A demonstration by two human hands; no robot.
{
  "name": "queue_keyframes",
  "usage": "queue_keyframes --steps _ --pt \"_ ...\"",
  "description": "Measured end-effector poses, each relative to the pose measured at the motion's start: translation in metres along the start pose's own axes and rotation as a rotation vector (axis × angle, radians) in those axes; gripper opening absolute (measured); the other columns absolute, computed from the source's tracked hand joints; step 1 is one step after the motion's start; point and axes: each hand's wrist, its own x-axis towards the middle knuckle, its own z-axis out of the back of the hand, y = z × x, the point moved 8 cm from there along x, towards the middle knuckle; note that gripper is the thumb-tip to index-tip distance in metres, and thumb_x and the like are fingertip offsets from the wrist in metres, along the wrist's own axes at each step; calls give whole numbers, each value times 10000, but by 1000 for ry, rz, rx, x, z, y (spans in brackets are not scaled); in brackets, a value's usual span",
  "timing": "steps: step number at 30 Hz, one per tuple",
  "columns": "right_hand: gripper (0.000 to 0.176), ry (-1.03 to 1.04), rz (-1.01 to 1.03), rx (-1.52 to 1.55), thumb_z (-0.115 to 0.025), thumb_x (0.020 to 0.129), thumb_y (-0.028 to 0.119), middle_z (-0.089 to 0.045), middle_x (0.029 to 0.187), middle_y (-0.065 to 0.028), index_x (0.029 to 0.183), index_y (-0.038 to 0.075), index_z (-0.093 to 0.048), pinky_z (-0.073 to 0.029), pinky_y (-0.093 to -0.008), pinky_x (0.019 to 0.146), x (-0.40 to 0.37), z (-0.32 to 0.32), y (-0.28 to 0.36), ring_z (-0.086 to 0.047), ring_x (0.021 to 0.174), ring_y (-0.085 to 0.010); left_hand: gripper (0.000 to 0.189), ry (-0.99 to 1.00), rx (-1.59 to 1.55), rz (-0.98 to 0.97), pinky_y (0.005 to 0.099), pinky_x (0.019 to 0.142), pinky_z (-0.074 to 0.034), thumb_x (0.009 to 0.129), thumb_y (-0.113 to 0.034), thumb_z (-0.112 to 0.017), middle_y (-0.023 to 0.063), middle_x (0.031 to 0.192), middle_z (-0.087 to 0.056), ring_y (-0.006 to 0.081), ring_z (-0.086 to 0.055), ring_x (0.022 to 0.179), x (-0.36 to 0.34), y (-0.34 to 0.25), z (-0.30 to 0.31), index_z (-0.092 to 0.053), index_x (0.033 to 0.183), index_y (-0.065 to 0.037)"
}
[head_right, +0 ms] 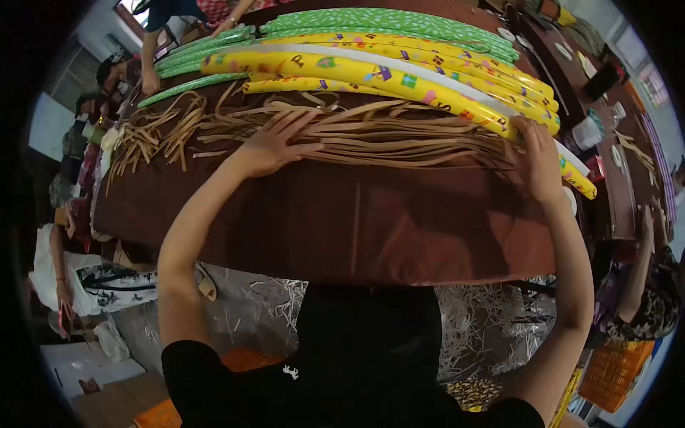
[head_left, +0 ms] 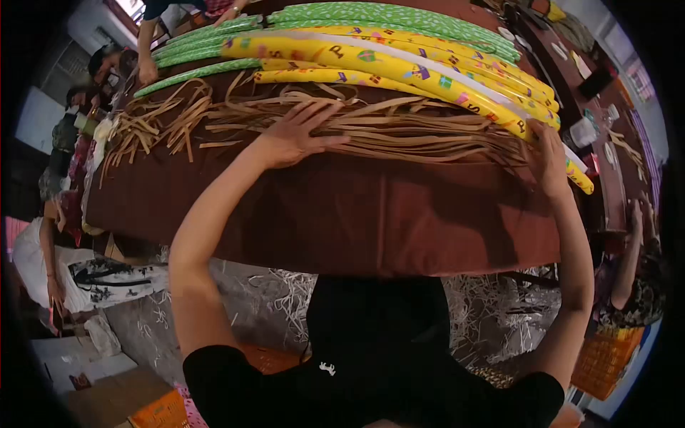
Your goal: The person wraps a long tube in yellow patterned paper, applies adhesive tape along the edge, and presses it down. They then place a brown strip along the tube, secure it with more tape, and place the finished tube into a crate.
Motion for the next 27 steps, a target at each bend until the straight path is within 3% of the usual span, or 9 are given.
queue_keyframes --steps 2,4,7,8,11,15,17,21,27 --pt "466 10 31 14 -750 740 41 -619 1051 -171 1156 6 -543 -489 -424 830 -27 14 14 -598 955 -359 564 86 126 -71 474 1159 -234 969 -288 -540 111 1600 -184 344 -256 1436 -15 4 7 -337 1453 -493" --pt "462 60 72 57 -748 749 83 -616 1051 -169 1147 -3 -532 -489 -421 827 -53 22 31 -601 955 -348 628 316 391 -34 489 1175 -207 940 -285 -575 132 1593 -200 371 -242 1439 -51 29 -14 -310 1504 -357" --pt "436 136 140 121 -728 773 144 -614 1072 -153 1138 -5 -541 -481 -420 838 -85 20 61 -598 951 -321 662 206 395 -159 492 1212 -129 919 -407 -462 114 1598 -195 341 -148 1481 -75 32 12 -282 1525 -213" --pt "431 131 185 158 -724 771 141 -614 1070 -147 1136 -4 -547 -481 -419 837 -91 21 73 -598 949 -315 602 68 365 -224 474 1209 -184 894 -185 -537 67 1600 -198 274 -173 1481 -79 10 37 -399 1442 -391" --pt "422 181 194 141 -724 764 140 -614 1063 -135 1128 1 -561 -484 -411 838 -109 22 87 -600 945 -301 658 316 432 -75 498 1194 -201 859 -58 -566 65 1593 -216 285 -177 1481 -152 37 16 -486 1342 -497" --pt "418 285 131 130 -725 761 117 -614 1071 -135 1128 0 -562 -480 -414 860 -127 8 86 -602 966 -304 479 -198 414 193 490 1105 -309 933 -55 -555 119 1517 -345 341 -322 1397 -206 23 69 -518 1376 -234" --pt "487 304 135 174 -737 737 37 -612 1109 -166 1177 -4 -533 -476 -448 871 -131 0 86 -593 980 -359 432 -414 296 422 458 1014 -383 901 -43 -564 148 1397 -461 340 -462 1263 -185 -35 104 -552 1330 -83" --pt "482 365 134 234 -721 754 19 -608 1129 -174 1198 -11 -535 -468 -455 866 -129 -10 94 -580 996 -380 574 -258 -263 148 445 960 -451 775 -200 -756 101 1246 -566 302 -550 1145 -107 -152 80 -565 1307 -101" --pt "471 350 176 238 -695 772 -19 -602 1140 -186 1213 -19 -529 -456 -471 878 -140 -15 93 -570 1003 -387 570 -228 -206 340 441 956 -433 740 -187 -776 101 1175 -558 286 -540 1094 -95 -157 51 -579 1263 -79"
